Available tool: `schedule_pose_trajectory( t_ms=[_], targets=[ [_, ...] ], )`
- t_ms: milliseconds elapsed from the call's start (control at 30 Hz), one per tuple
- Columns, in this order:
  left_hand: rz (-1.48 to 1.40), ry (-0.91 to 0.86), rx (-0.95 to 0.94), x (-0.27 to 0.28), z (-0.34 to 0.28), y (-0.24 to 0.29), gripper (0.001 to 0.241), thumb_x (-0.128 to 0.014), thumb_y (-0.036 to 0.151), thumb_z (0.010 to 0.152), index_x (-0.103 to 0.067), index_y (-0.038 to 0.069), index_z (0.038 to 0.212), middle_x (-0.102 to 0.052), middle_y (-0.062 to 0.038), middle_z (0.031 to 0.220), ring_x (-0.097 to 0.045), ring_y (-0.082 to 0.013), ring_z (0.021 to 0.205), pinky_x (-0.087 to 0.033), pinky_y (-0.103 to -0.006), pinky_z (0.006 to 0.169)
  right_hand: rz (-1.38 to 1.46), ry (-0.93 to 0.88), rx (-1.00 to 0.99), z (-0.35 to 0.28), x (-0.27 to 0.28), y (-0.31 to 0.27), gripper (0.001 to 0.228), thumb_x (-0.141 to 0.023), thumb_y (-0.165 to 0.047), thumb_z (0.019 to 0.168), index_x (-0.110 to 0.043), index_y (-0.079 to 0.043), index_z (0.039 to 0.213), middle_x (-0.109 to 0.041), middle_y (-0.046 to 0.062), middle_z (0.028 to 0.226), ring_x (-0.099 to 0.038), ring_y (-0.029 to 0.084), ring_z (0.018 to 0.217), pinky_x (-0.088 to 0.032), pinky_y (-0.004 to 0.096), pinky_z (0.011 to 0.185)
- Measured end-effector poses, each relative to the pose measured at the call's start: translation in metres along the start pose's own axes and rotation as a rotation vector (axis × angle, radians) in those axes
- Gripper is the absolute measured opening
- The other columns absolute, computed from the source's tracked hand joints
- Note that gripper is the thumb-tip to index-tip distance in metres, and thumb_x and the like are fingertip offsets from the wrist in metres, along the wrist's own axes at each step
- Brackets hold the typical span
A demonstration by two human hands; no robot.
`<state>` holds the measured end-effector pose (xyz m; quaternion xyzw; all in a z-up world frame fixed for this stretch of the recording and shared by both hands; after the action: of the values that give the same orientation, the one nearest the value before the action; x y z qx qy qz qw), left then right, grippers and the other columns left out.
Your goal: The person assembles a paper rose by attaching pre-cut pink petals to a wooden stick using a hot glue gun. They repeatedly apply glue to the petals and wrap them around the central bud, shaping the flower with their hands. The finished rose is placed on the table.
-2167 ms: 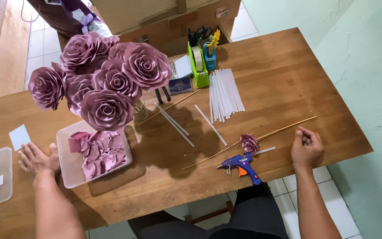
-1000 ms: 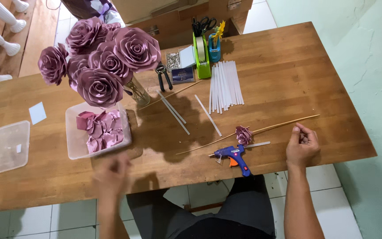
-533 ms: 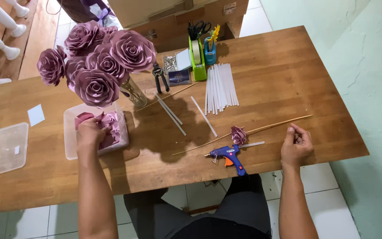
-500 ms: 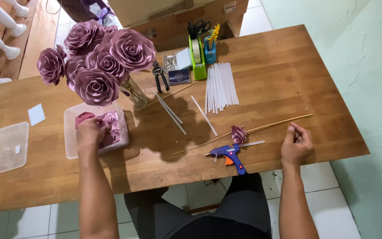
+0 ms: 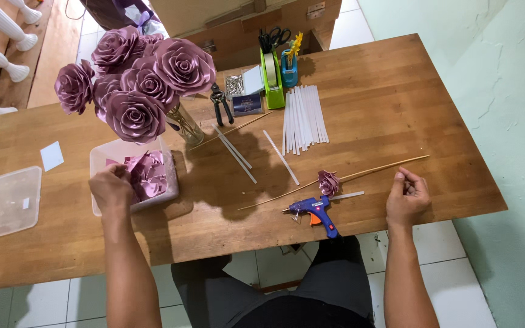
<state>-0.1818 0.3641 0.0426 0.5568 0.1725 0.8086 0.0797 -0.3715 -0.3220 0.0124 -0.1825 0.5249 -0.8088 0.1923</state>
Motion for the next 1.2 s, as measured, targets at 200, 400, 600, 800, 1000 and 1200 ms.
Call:
schedule_pose_trajectory(
  t_ms=[200, 400, 600, 800, 1000, 1200],
  targets=[
    [-0.164, 0.096, -0.018, 0.016, -0.007, 0.015, 0.023, -0.079, -0.002, 0.085, -0.075, 0.005, 0.106, -0.072, -0.014, 0.086, -0.071, -0.0328, 0.085, -0.053, -0.0376, 0.081, -0.006, -0.001, -0.006, -0.002, -0.001, -0.011, 0.013, -0.068, 0.000, 0.096, -0.073, -0.002, 0.107, -0.054, 0.007, 0.089, -0.059, 0.013, 0.064, -0.047, 0.023, 0.058],
    [-0.411, 0.202, 0.021, 0.066, -0.038, 0.098, 0.021, -0.078, -0.004, 0.091, -0.074, 0.007, 0.108, -0.071, -0.015, 0.090, -0.071, -0.0296, 0.083, -0.054, -0.0342, 0.073, -0.021, -0.002, -0.001, 0.000, -0.001, 0.002, 0.013, -0.069, 0.002, 0.095, -0.073, -0.002, 0.106, -0.054, 0.007, 0.087, -0.058, 0.011, 0.062, -0.044, 0.022, 0.057],
    [-0.890, 0.029, 0.177, 0.106, -0.096, 0.242, 0.018, -0.072, -0.004, 0.089, -0.071, 0.006, 0.104, -0.072, -0.015, 0.091, -0.069, -0.0244, 0.083, -0.056, -0.0356, 0.076, 0.062, 0.001, -0.028, -0.016, -0.011, -0.048, 0.014, -0.067, -0.002, 0.099, -0.070, -0.001, 0.112, -0.063, 0.009, 0.092, -0.061, 0.013, 0.073, -0.047, 0.023, 0.066],
    [-1.204, -0.114, 0.121, 0.061, -0.149, 0.321, 0.022, -0.081, -0.003, 0.078, -0.074, 0.001, 0.099, -0.075, -0.013, 0.081, -0.072, -0.0203, 0.070, -0.060, -0.0337, 0.070, 0.229, -0.410, -0.114, -0.066, -0.051, -0.165, 0.017, -0.070, -0.007, 0.092, -0.070, -0.002, 0.109, -0.071, 0.014, 0.094, -0.067, 0.016, 0.075, -0.056, 0.029, 0.067],
    [-0.903, 0.109, -0.355, 0.037, -0.189, 0.343, 0.014, -0.089, 0.016, 0.071, -0.080, 0.023, 0.079, -0.075, 0.009, 0.071, -0.070, -0.0110, 0.062, -0.058, -0.0227, 0.066, 0.375, -0.726, -0.445, -0.101, -0.070, -0.199, 0.026, -0.064, -0.013, 0.093, -0.068, 0.000, 0.116, -0.070, 0.014, 0.080, -0.066, 0.013, 0.053, -0.059, 0.024, 0.044],
    [-0.885, -0.324, -0.482, 0.052, -0.189, 0.338, 0.018, -0.084, 0.014, 0.075, -0.078, 0.018, 0.091, -0.077, -0.002, 0.081, -0.071, -0.0201, 0.075, -0.060, -0.0315, 0.072, 0.338, -0.708, -0.473, -0.110, -0.058, -0.178, 0.020, -0.064, -0.002, 0.088, -0.073, 0.001, 0.106, -0.069, 0.014, 0.080, -0.071, 0.016, 0.064, -0.062, 0.029, 0.057]
  ],
)
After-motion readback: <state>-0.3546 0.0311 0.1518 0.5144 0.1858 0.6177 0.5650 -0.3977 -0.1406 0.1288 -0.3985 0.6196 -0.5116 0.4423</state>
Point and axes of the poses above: each hand's wrist, its own z-axis towards the middle knuckle, its own x-axis out of the back of the hand, y = z × x, the point moved 1 cm from there along z, towards the middle knuckle
